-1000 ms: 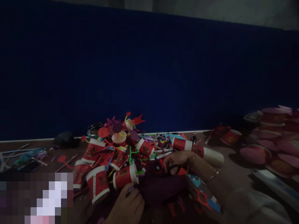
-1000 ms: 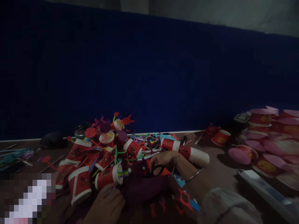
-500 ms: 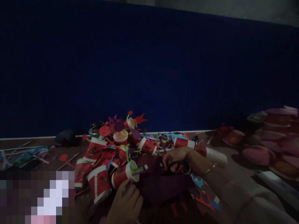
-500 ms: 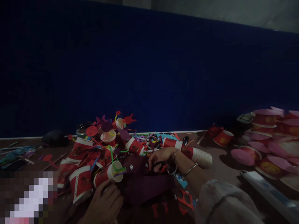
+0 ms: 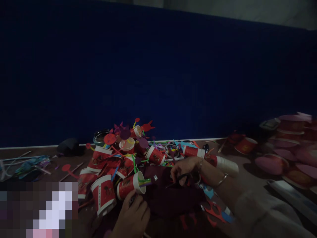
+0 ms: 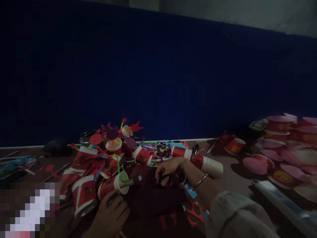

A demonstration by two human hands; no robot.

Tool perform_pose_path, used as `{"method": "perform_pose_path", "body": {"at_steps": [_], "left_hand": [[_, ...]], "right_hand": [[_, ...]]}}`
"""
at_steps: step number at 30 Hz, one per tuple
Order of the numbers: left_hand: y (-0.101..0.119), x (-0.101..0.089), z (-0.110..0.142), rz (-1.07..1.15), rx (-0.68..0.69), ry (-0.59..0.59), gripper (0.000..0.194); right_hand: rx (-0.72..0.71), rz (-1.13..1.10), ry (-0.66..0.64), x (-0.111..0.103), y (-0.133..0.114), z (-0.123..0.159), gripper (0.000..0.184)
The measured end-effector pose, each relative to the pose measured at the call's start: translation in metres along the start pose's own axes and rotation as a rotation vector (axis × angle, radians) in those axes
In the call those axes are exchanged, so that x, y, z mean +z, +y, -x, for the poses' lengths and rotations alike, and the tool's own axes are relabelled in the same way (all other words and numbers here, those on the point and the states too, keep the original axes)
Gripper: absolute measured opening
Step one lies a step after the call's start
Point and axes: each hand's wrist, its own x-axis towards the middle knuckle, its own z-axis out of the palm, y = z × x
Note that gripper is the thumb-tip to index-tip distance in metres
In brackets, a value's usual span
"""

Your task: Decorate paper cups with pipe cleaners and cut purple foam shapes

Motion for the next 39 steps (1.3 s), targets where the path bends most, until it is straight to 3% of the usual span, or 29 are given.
{"method": "perform_pose_path", "body": {"at_steps": [16, 29, 39], "left_hand": [[0.001, 0.005, 0.003, -0.013, -0.023, 0.032, 0.036], [0.000, 0.000, 0.001, -0.001, -0.017, 0.020, 0.040], [0.001, -0.005, -0.006, 0.025, 0.006, 0.084, 0.040]], "right_hand": [[0.003, 0.126, -0.001, -0.004, -0.011, -0.015, 0.046], [-0.059, 0.044, 0.066, 0.012, -0.007, -0.023, 0.042], [-0.074, 0.028, 0.067, 0.023, -0.014, -0.023, 0.038]]}}
